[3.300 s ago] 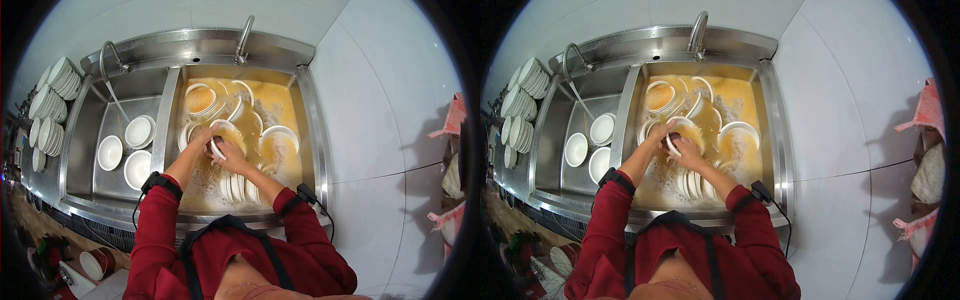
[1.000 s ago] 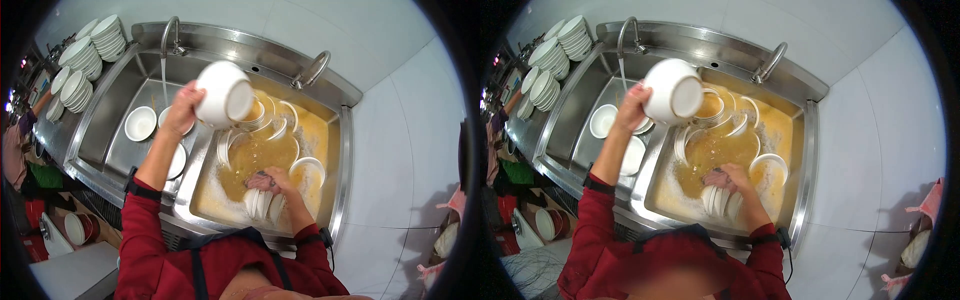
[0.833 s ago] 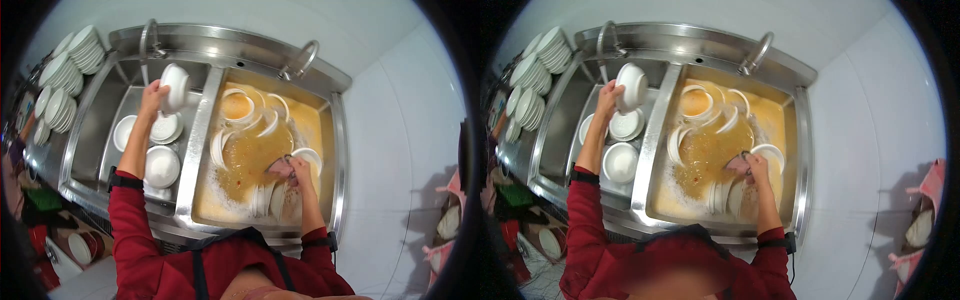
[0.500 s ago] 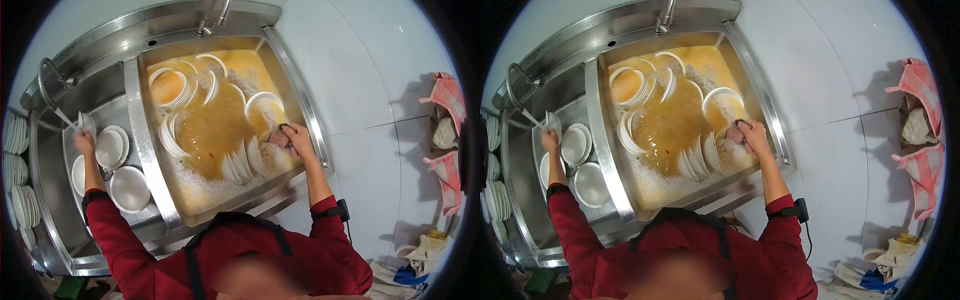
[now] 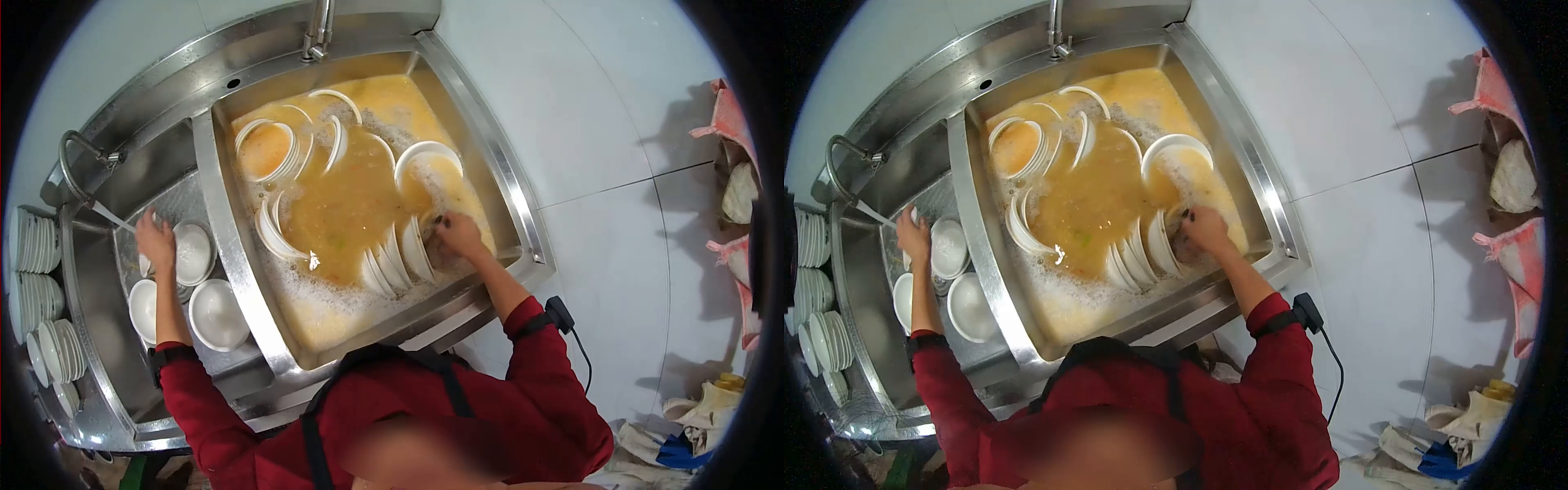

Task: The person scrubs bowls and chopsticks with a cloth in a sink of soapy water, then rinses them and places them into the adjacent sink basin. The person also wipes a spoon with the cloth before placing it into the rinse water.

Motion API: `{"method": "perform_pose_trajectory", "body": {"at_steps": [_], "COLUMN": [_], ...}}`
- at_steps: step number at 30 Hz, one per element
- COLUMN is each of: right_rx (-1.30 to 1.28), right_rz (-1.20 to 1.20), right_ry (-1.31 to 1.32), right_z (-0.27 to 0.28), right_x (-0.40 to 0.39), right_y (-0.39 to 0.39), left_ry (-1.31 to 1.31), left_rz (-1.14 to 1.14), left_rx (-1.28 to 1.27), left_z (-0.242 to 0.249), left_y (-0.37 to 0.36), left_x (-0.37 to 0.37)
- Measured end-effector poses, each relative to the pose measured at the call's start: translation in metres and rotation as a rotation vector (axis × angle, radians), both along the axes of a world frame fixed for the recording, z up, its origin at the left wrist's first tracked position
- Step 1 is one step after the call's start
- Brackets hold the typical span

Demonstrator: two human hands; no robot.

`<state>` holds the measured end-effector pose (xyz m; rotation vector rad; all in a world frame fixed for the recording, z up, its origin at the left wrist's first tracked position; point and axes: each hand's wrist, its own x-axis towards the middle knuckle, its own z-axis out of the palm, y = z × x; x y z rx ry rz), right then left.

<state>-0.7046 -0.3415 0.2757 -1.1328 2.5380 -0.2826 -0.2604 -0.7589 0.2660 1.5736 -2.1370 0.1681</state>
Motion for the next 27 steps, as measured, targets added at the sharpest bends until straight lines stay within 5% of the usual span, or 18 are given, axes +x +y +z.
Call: {"method": "perform_pose_trajectory", "body": {"at_steps": [2,5,8,10,13,15,18,19,21,24,27], "right_rx": [-0.056,0.098,0.283,0.222,0.286,-0.218,-0.428,-0.433,0.145,-0.052,0.077], "right_rz": [-0.233,-0.045,0.147,0.22,0.474,0.544,0.413,0.416,0.362,0.453,0.438], "right_ry": [-0.021,-0.028,-0.05,-0.047,0.02,-0.377,-0.245,-0.244,-0.208,-0.197,-0.132], "right_z": [-0.001,0.002,-0.049,-0.063,-0.108,-0.035,-0.119,-0.101,-0.058,-0.083,-0.074], "right_x": [-0.022,-0.015,-0.019,-0.014,-0.035,-0.012,-0.033,-0.026,-0.014,-0.022,-0.017], "right_y": [-0.009,-0.018,-0.012,-0.015,-0.015,-0.019,-0.001,-0.002,-0.005,-0.001,-0.003], "left_ry": [0.16,0.279,0.35,-0.113,-0.14,-0.242,-0.099,-0.029,-0.119,-0.14,-0.114], "left_rz": [-0.339,-0.595,-0.899,-1.117,-1.139,-1.064,-1.011,-1.025,-1.038,-0.979,-0.922], "left_rx": [-0.156,-0.085,0.363,0.375,0.662,0.748,0.935,1.021,0.965,0.955,0.927], "left_z": [0.036,0.072,0.046,0.03,0.011,0.014,-0.013,-0.019,-0.021,0.0,0.003], "left_y": [0.026,0.087,0.152,0.205,0.268,0.297,0.296,0.296,0.296,0.302,0.31], "left_x": [-0.041,-0.127,-0.209,-0.262,-0.315,-0.329,-0.33,-0.33,-0.332,-0.322,-0.314]}}
